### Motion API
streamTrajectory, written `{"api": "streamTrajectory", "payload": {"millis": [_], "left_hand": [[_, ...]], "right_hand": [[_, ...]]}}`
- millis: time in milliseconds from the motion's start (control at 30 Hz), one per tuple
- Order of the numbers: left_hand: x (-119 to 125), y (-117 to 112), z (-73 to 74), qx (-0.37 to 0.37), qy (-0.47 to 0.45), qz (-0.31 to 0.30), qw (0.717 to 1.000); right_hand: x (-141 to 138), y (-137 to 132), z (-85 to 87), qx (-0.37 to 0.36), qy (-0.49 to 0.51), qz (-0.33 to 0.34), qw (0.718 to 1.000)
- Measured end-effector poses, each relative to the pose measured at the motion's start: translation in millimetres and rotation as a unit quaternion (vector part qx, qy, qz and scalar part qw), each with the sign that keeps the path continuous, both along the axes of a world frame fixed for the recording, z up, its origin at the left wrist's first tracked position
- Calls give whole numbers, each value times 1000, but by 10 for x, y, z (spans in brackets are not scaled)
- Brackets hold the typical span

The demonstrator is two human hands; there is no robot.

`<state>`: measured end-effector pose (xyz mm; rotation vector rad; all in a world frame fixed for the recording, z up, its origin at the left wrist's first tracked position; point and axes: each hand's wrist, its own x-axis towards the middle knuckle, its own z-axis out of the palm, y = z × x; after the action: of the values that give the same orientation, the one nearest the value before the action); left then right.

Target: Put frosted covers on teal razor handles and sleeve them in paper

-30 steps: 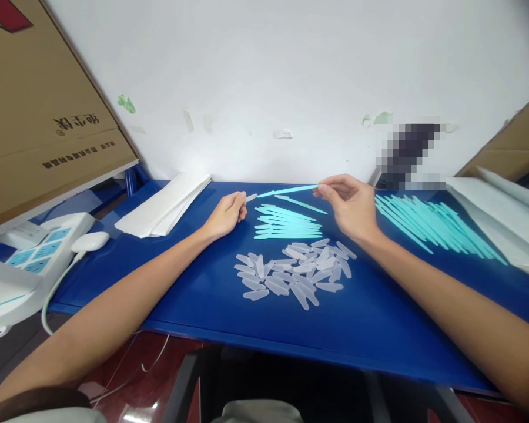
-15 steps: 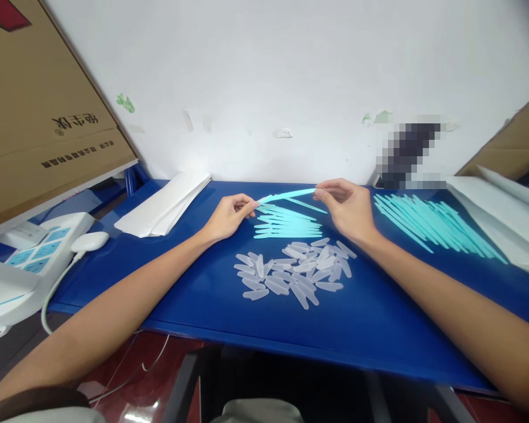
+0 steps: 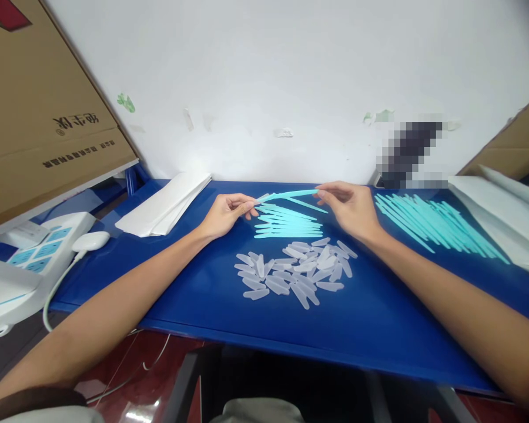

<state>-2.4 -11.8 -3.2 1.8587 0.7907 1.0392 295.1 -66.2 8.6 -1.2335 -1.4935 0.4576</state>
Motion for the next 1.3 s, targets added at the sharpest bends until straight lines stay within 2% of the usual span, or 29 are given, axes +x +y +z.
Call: {"api": "streamTrajectory", "payload": {"millis": [133, 300, 400, 500, 600, 733, 800, 933, 1100, 1167, 1300], "left_hand": [[-4, -41, 17, 14, 20, -6, 1000], [27, -122, 33, 102, 98, 31, 989], [58, -124, 54, 120, 84, 66, 987], [68, -91, 72, 101, 78, 88, 988], [44, -65, 72, 74, 120, 101, 985], [5, -93, 75, 115, 188, 116, 969], [8, -140, 95, 165, 212, 83, 960], [84, -292, 170, 262, 255, -33, 930], [271, -503, 225, 289, 307, -160, 893], [339, -556, 214, 286, 318, -182, 885], [423, -608, 171, 292, 330, -180, 880]], "right_hand": [[-13, -53, 66, 14, -63, -13, 998], [-85, -132, 130, 51, -164, -6, 985], [-57, -118, 130, 58, -228, -25, 972], [31, -53, 67, 27, -283, -49, 958], [119, 13, -22, -32, -325, -59, 943], [158, 38, -67, -81, -371, -68, 923], [148, 26, -52, -90, -386, -77, 915], [119, -6, 0, -96, -401, -71, 908], [95, -16, 16, -68, -405, 58, 910], [81, -4, 3, -59, -415, 78, 904], [47, 34, -24, -76, -408, 58, 908]]}}
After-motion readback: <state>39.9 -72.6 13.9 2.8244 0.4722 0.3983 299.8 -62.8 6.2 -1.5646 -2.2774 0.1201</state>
